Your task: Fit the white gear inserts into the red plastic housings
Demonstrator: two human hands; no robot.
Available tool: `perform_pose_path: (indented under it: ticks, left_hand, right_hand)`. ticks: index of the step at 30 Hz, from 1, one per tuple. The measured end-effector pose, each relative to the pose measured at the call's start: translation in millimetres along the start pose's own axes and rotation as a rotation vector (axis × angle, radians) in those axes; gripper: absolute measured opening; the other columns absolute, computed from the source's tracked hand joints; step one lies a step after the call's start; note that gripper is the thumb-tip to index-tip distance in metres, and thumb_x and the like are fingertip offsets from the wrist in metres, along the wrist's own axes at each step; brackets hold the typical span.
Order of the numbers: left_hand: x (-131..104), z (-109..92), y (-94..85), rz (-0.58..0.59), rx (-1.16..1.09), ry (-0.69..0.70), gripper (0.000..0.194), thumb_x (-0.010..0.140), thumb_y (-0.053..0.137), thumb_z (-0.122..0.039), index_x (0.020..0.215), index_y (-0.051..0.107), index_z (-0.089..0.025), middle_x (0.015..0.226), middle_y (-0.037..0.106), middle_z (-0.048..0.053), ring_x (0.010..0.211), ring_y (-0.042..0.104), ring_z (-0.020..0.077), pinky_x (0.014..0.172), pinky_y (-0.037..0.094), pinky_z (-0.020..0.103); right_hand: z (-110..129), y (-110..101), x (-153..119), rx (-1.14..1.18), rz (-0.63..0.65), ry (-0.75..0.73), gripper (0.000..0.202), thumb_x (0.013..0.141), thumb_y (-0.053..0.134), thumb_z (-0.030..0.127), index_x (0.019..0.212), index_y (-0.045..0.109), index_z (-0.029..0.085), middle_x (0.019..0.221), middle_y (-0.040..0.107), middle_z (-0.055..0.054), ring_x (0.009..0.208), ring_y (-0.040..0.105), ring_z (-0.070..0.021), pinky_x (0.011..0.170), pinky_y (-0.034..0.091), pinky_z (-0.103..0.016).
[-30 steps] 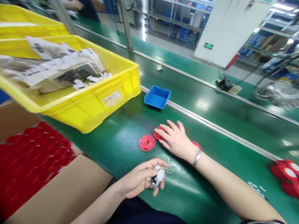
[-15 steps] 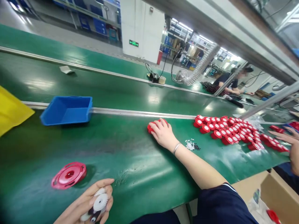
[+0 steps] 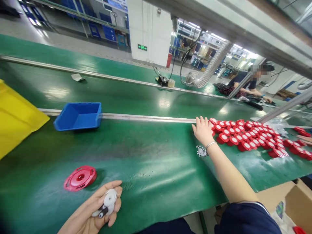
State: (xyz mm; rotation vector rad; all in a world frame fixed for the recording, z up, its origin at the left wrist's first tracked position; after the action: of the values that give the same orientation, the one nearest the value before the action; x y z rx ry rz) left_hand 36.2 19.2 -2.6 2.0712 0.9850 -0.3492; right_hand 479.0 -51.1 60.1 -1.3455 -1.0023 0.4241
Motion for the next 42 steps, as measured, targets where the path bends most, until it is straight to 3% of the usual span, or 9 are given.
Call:
perform_pose_path:
  ticks: [4,6,9,12,16,22,28,35,42]
  left_hand:
    - [3,3,2.1,0.182,-0.039,0.08,0.036,0.088,0.069,-0.033,0.121,0.065,-0.02,0.1,0.061,0.007,0.086,0.064,0.0226,0.062,0.054,0.031]
    - [6,3,2.0,0.238,-0.074,0.125,0.037,0.087,0.069,-0.029,0.122,0.063,-0.021,0.102,0.06,0.007,0.089,0.067,0.0241,0.065,0.056,0.033]
    - [8,3,-0.1,0.254,-0.105,0.181,0.039,0.089,0.068,-0.025,0.127,0.058,-0.023,0.103,0.061,0.006,0.092,0.068,0.0239,0.073,0.057,0.037]
    - [6,6,-1.9,0.231,-0.108,0.203,0.041,0.091,0.065,-0.022,0.131,0.053,-0.025,0.106,0.063,0.006,0.097,0.067,0.0198,0.081,0.055,0.034]
    - [6,13,-3.6,0.197,-0.108,0.225,0.041,0.089,0.07,-0.021,0.128,0.057,-0.025,0.109,0.062,0.003,0.095,0.065,0.0131,0.08,0.05,0.024]
    - [4,10,-6.4,0.187,-0.108,0.277,0.038,0.087,0.072,-0.039,0.115,0.061,-0.017,0.097,0.064,0.006,0.076,0.067,0.016,0.065,0.054,0.03]
    - [-9,-2,-26.5,0.001,-0.017,0.336,0.035,0.089,0.068,-0.047,0.101,0.059,-0.016,0.079,0.06,0.0,0.056,0.06,0.0101,0.047,0.042,0.021]
    - [-10,-6,-26.6,0.087,0.044,0.367,0.04,0.086,0.07,-0.051,0.101,0.055,-0.017,0.078,0.06,-0.001,0.058,0.06,0.0093,0.052,0.043,0.021]
    - [-2,1,-25.3,0.164,0.016,0.347,0.054,0.077,0.076,-0.061,0.103,0.058,-0.018,0.079,0.061,0.001,0.063,0.063,0.0116,0.053,0.044,0.022]
  right_hand:
    - [86,-30,-31,0.298,0.092,-0.383,0.047,0.105,0.037,0.043,0.144,0.045,0.018,0.148,0.049,-0.016,0.137,0.047,-0.0276,0.116,0.039,-0.046]
    - [137,-47,-56,0.673,0.312,-0.709,0.046,0.105,0.045,0.043,0.147,0.041,0.024,0.142,0.053,-0.013,0.125,0.057,-0.0233,0.109,0.047,-0.041]
    - [196,-64,-92,0.962,0.68,-0.987,0.048,0.103,0.055,0.042,0.146,0.042,0.027,0.14,0.052,-0.011,0.113,0.062,-0.0196,0.099,0.054,-0.034]
    - [234,-63,-114,1.068,0.797,-1.107,0.036,0.103,0.055,0.041,0.134,0.052,0.024,0.129,0.056,-0.011,0.108,0.061,-0.0194,0.092,0.055,-0.033]
    - [252,-48,-120,1.051,0.768,-1.151,0.025,0.103,0.053,0.042,0.117,0.059,0.021,0.112,0.059,-0.009,0.091,0.06,-0.0174,0.08,0.053,-0.031]
    - [253,-50,-100,1.136,0.826,-1.146,0.015,0.101,0.061,0.035,0.111,0.06,0.023,0.099,0.061,-0.003,0.079,0.059,-0.0131,0.073,0.05,-0.026]
    - [284,-57,-66,1.192,0.584,-1.081,0.016,0.101,0.057,0.025,0.116,0.062,0.026,0.109,0.06,-0.005,0.093,0.061,-0.0162,0.081,0.052,-0.029]
    - [339,-55,-62,1.074,0.574,-1.275,0.021,0.105,0.043,0.024,0.119,0.059,0.023,0.11,0.063,-0.009,0.098,0.061,-0.0189,0.087,0.054,-0.035]
    - [338,-42,-64,0.956,0.542,-1.36,0.028,0.104,0.044,0.031,0.129,0.057,0.027,0.119,0.064,-0.01,0.108,0.063,-0.0237,0.091,0.057,-0.038]
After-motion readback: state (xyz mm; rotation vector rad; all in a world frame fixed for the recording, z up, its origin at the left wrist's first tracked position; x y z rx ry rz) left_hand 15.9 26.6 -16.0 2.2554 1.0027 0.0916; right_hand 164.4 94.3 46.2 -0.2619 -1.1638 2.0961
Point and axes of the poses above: each hand's wrist, its own x-axis towards the middle knuckle, its own y-axis out of the palm, z = x × y, the point moved 3 cm from there along x, towards the middle knuckle
